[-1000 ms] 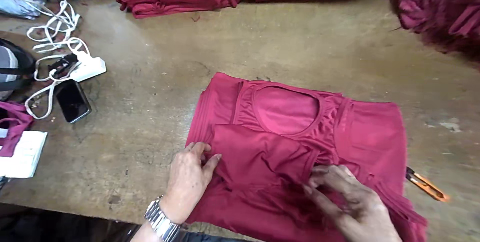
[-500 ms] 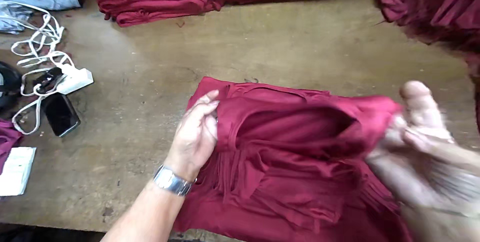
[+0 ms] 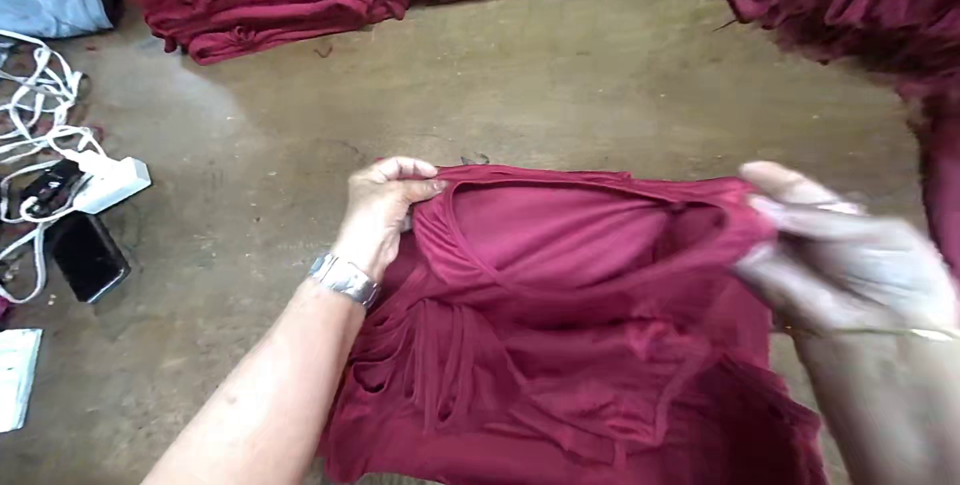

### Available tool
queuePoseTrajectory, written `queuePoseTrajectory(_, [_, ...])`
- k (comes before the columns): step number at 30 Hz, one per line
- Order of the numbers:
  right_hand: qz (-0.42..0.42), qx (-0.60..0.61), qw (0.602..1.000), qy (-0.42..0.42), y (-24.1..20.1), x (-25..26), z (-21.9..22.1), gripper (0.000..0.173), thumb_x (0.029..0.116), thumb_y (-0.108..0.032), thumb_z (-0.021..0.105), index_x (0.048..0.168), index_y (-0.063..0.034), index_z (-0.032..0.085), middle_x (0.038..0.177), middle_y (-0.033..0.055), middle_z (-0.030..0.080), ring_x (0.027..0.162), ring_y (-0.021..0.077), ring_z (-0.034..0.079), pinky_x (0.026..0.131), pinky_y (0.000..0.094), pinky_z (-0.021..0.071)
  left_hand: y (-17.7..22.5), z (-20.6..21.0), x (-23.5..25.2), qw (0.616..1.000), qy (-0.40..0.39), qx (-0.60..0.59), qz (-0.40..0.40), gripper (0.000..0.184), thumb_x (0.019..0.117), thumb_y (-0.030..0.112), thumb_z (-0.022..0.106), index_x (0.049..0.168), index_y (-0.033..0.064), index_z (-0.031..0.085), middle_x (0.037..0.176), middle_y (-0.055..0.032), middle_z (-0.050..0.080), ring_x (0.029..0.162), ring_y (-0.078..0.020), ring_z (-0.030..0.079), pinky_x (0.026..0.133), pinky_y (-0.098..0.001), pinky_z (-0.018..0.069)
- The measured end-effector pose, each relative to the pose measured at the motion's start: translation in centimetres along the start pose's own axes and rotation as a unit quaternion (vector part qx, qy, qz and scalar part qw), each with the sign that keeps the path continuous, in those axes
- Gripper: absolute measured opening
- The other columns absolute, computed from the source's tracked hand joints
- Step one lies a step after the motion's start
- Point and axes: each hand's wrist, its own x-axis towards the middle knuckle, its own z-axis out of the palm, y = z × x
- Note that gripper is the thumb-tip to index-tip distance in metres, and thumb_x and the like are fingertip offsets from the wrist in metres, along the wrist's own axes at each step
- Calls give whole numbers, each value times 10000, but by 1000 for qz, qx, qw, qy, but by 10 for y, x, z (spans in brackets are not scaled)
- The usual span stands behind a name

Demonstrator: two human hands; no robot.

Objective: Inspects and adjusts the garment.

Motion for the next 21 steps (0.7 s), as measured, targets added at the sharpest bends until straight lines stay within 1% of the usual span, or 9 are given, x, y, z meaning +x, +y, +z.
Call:
queuePoseTrajectory(2, [14,-3,1000,-5,27,27,-17,292,976,18,561,1242,-46,662,1088,52,737,962,114,725,821,275,619,-14,6,11,997,52,59,25,187,798,-55,785,952,30,720,857,-82,726,701,-141,667,602,-293,548])
queuePoseTrajectory(5, [36,-10,993,109,27,36,14,274,967,63,517,1126,-91,680,960,14,721,866,96,708,794,271,614,-1,8,15,987,78,74,116,198,799,-38,796,960,36,708,874,-55,702,758,-136,672,674,-298,582])
queuePoseTrajectory(9, [24,21,989,145,24,44,33,288,957,79,525,1134,-98,668,969,13,707,891,117,706,838,303,608,17,6,25,981,64,85,164,203,782,-68,792,931,45,712,882,-56,711,806,-145,694,735,-313,602])
queuePoseTrajectory(12, [32,-25,987,155,36,54,28,341,921,114,563,1173,-91,666,957,-6,684,865,97,690,799,282,605,6,6,38,945,32,280,168,232,761,-23,815,961,79,754,972,-53,734,844,-129,690,779,-328,581])
queuePoseTrajectory(14, [41,-56,986,150,44,60,25,390,895,132,582,1202,-95,659,972,2,687,878,105,688,796,297,601,5,1,48,902,17,409,137,344,755,48,851,1079,82,738,1068,-96,710,949,-202,683,873,-422,564])
queuePoseTrajectory(15, [43,-62,985,153,46,62,26,404,883,137,592,1208,-93,661,977,9,693,877,112,692,790,305,604,8,-2,53,892,14,437,111,392,743,93,879,1101,60,722,1056,-123,702,957,-245,676,876,-472,554])
queuePoseTrajectory(17, [46,-67,985,153,45,64,27,413,881,130,596,1224,-94,645,989,8,677,879,118,689,791,309,605,18,-4,58,880,1,472,55,328,765,199,895,979,27,716,931,-158,693,871,-287,671,814,-526,547])
queuePoseTrajectory(19, [45,-66,984,160,44,65,29,402,876,115,602,1215,-94,654,967,11,669,842,121,687,762,304,606,30,-2,56,866,-38,499,-17,313,890,312,802,895,23,682,854,-154,684,752,-256,675,712,-472,571])
queuePoseTrajectory(21, [45,-61,983,168,41,66,29,369,893,94,599,1204,-97,650,967,10,661,842,121,684,774,308,608,37,1,50,896,-56,435,-70,334,955,314,734,967,-9,649,883,-160,694,717,-234,702,663,-416,608])
